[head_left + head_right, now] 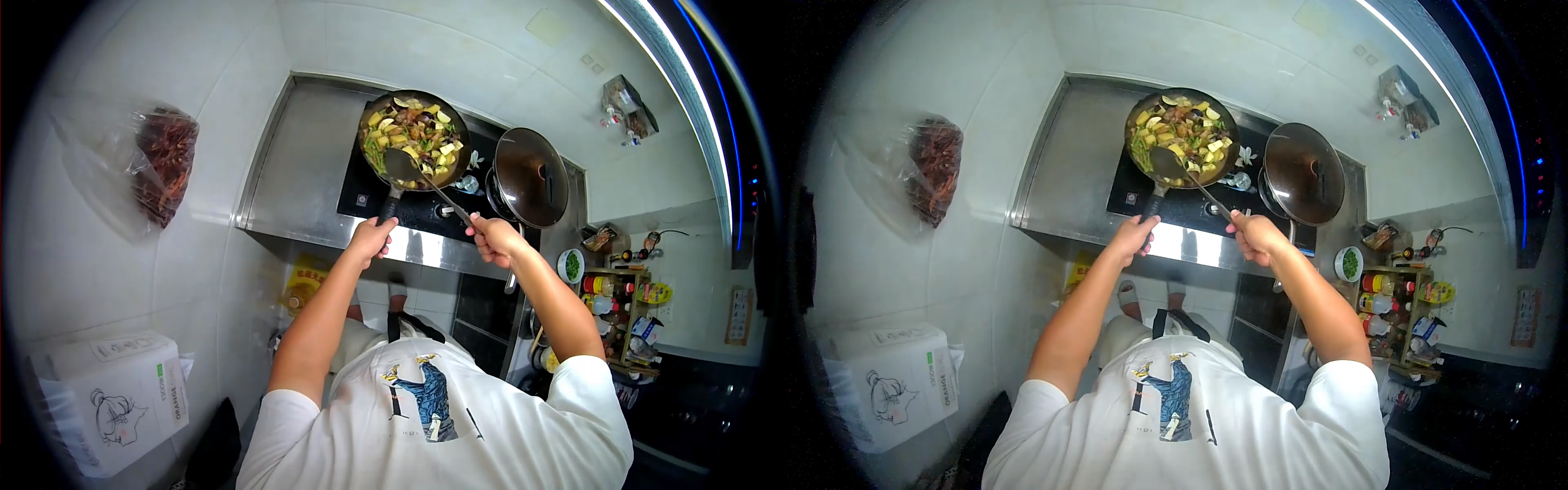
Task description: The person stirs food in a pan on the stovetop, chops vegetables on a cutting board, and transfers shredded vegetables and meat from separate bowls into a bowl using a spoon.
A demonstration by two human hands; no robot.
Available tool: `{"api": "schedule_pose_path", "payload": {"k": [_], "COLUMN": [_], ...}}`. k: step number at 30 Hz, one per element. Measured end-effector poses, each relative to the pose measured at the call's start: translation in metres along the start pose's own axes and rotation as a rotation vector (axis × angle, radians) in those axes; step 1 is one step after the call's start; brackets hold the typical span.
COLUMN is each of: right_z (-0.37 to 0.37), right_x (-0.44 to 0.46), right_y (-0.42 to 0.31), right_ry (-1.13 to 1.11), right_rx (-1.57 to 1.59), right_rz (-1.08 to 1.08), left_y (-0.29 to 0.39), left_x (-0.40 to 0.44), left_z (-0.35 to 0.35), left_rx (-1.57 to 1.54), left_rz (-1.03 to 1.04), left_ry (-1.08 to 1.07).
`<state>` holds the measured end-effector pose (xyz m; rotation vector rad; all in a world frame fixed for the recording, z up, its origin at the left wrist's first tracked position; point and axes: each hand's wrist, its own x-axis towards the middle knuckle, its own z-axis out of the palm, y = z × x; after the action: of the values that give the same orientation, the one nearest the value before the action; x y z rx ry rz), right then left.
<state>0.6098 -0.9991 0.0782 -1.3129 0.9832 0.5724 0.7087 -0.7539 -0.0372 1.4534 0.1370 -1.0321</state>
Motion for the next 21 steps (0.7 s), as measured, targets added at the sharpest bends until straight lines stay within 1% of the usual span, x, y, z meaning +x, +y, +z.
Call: {"api": "schedule_pose_path", "payload": {"k": [3, 4, 6, 8, 10, 12, 14, 16, 19, 20, 21], "right_z": [-0.008, -0.01, -0.014, -0.006, 0.006, 0.02, 0.031, 0.031, 0.032, 0.029, 0.027], "right_x": [-0.004, -0.007, -0.014, -0.016, -0.015, -0.004, 0.006, 0.011, 0.008, 0.016, 0.022], "right_y": [-0.006, -0.005, -0.005, -0.007, -0.011, -0.008, -0.006, -0.005, -0.014, -0.015, -0.02], "right_ry": [0.122, 0.121, 0.026, 0.017, -0.042, -0.087, -0.092, -0.095, 0.003, 0.0, 0.184], "right_rx": [-0.099, -0.096, -0.07, -0.045, 0.056, 0.094, 0.124, 0.151, 0.044, 0.043, -0.213], "right_rz": [0.001, -0.001, -0.033, -0.039, -0.047, -0.037, -0.007, -0.022, -0.132, -0.13, -0.378], "left_y": [0.001, 0.001, 0.004, 0.004, 0.003, 0.004, 0.005, 0.003, -0.001, -0.002, -0.001], "left_x": [0.0, -0.001, -0.003, -0.003, -0.004, -0.003, -0.004, -0.003, -0.002, -0.002, -0.002], "left_z": [-0.001, -0.001, 0.0, 0.0, 0.001, 0.001, 0.001, 0.0, 0.0, -0.001, -0.001], "left_rx": [0.007, 0.01, -0.005, 0.001, 0.013, 0.012, 0.015, 0.013, -0.016, -0.017, -0.016], "left_rz": [-0.009, -0.008, -0.026, -0.019, -0.012, -0.012, -0.009, -0.009, -0.002, -0.003, -0.006], "left_ry": [0.004, 0.004, 0.006, 0.004, 0.001, 0.009, 0.003, 0.003, 0.017, 0.02, 0.019]}}
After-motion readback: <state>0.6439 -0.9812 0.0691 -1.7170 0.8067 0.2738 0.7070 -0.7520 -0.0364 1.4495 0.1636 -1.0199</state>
